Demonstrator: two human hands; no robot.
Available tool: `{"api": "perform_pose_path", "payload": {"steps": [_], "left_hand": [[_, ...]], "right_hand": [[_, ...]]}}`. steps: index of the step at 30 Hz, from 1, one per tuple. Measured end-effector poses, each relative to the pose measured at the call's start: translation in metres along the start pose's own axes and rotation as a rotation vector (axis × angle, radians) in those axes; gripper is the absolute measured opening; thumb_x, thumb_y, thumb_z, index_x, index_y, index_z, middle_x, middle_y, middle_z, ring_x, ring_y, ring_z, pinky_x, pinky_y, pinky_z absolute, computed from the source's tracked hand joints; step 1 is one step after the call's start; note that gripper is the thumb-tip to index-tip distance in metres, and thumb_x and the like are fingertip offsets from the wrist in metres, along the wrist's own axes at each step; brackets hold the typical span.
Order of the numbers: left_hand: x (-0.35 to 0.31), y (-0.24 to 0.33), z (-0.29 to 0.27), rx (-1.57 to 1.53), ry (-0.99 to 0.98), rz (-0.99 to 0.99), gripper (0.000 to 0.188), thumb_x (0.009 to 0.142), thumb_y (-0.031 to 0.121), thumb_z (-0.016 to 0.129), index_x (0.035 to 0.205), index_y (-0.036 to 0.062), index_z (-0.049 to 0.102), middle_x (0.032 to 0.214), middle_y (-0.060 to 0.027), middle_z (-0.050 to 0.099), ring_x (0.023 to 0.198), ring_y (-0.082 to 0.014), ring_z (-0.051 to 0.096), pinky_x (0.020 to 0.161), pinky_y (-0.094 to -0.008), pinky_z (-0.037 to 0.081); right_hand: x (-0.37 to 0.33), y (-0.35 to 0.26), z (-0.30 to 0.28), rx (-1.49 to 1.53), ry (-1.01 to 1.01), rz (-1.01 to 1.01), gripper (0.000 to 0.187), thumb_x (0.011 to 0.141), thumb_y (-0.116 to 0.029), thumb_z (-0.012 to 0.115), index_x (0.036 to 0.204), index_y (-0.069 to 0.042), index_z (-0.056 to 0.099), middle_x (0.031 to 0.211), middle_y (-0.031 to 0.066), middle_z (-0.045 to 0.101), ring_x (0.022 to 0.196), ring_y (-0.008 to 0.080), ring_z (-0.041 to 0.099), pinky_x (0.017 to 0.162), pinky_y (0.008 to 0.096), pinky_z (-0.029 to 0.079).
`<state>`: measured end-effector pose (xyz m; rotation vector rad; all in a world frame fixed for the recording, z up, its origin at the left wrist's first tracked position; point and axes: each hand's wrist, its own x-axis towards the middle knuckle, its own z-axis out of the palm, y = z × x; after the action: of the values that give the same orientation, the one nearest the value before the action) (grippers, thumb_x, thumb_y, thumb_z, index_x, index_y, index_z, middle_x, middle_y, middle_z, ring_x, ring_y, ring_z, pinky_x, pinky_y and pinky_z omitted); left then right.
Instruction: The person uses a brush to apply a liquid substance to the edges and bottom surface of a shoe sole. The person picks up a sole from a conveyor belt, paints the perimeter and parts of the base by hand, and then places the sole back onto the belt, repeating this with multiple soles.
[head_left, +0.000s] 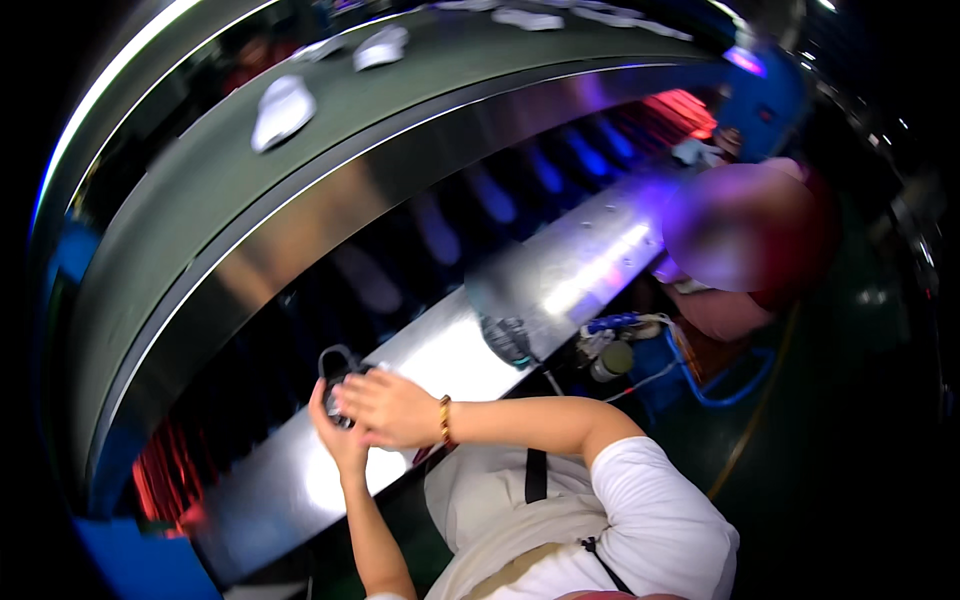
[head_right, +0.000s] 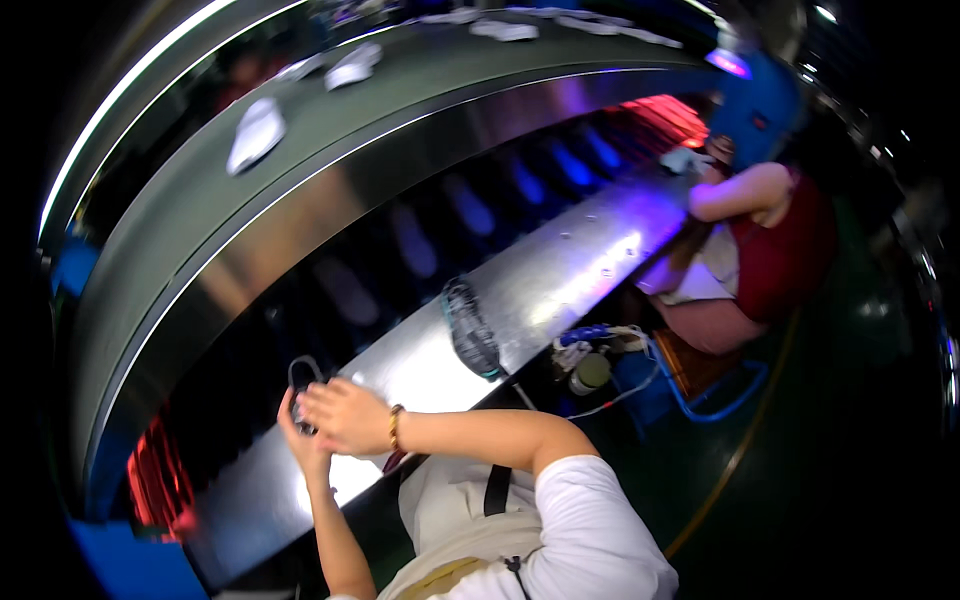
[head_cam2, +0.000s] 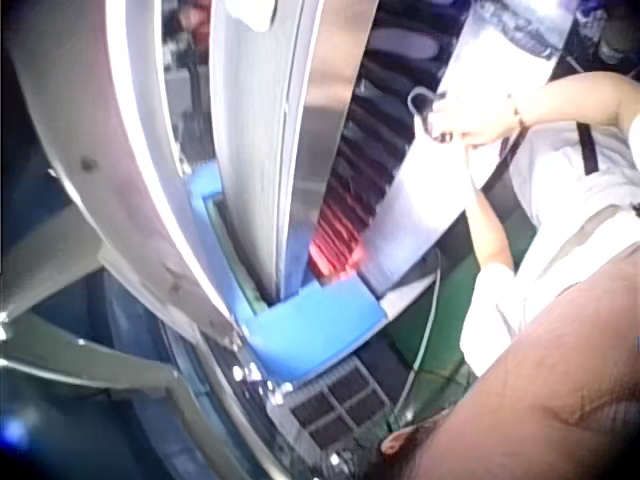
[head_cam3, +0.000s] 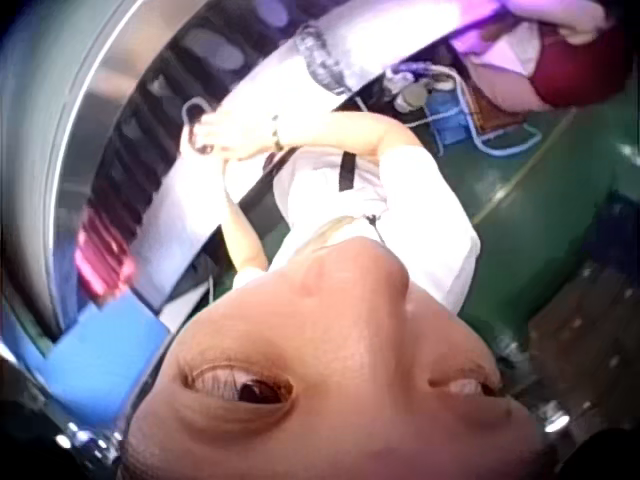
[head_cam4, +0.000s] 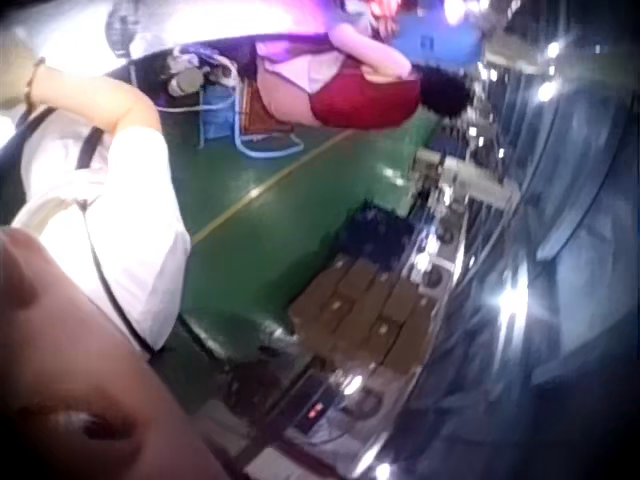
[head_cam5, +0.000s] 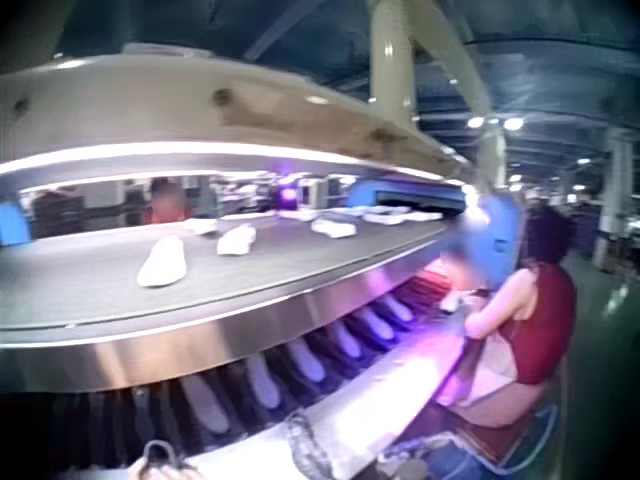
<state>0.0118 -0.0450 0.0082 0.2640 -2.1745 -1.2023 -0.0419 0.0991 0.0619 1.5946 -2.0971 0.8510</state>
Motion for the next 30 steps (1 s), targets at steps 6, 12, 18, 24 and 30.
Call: {"api": "perform_pose_path", "payload": {"steps": [6, 12, 18, 24, 30], "left_hand": [[0.003, 0.011, -0.005, -0.226, -0.047, -0.072, 0.076, 0.063, 0.003, 0.071, 0.127, 0.0050, 0.030, 0.127, -0.0136, 0.039, 0.114, -0.0239, 0.040, 0.097, -0.0326, 0.030], [0.048, 0.007, -0.036, -0.495, -0.633, -0.145, 0.103, 0.052, 0.015, 0.080, 0.135, 0.0049, 0.020, 0.135, -0.0143, 0.031, 0.122, -0.0243, 0.034, 0.100, -0.0352, 0.030], [0.034, -0.028, -0.051, -0.713, -0.459, -0.153, 0.087, 0.067, 0.017, 0.072, 0.135, 0.0041, 0.018, 0.136, -0.0152, 0.026, 0.125, -0.0265, 0.027, 0.102, -0.0374, 0.026], [-0.009, -0.007, -0.039, -0.390, -0.036, -0.092, 0.053, 0.091, 0.037, 0.035, 0.130, 0.0016, 0.030, 0.130, -0.0177, 0.037, 0.120, -0.0268, 0.036, 0.101, -0.0362, 0.027], [0.014, -0.017, -0.032, -0.381, -0.375, -0.008, 0.057, 0.084, 0.019, 0.051, 0.131, -0.0018, 0.028, 0.132, -0.0150, 0.036, 0.120, -0.0251, 0.036, 0.100, -0.0350, 0.026]], "right_hand": [[0.005, 0.002, 0.003, 0.041, -0.061, -0.023, 0.053, 0.068, -0.036, 0.064, 0.106, -0.001, 0.053, 0.113, 0.0130, 0.051, 0.104, 0.0252, 0.047, 0.086, 0.0350, 0.036], [0.021, 0.029, 0.007, 0.125, 0.133, -0.129, 0.048, 0.067, -0.042, 0.063, 0.104, -0.012, 0.058, 0.115, 0.0174, 0.046, 0.109, 0.0361, 0.041, 0.091, 0.0467, 0.030], [0.011, 0.011, 0.003, 0.155, -0.179, 0.152, 0.073, 0.068, -0.047, 0.061, 0.124, -0.005, 0.041, 0.111, 0.0251, 0.046, 0.097, 0.0348, 0.047, 0.080, 0.0414, 0.037], [0.000, -0.015, -0.005, 0.126, -0.208, 0.306, 0.080, 0.071, -0.043, 0.061, 0.127, 0.005, 0.029, 0.111, 0.0296, 0.045, 0.092, 0.0363, 0.053, 0.075, 0.0407, 0.045], [0.005, -0.021, -0.023, 0.212, -0.365, 0.285, 0.066, 0.070, -0.032, 0.064, 0.116, 0.008, 0.040, 0.091, 0.0220, 0.057, 0.081, 0.0325, 0.058, 0.070, 0.0369, 0.046]]}}
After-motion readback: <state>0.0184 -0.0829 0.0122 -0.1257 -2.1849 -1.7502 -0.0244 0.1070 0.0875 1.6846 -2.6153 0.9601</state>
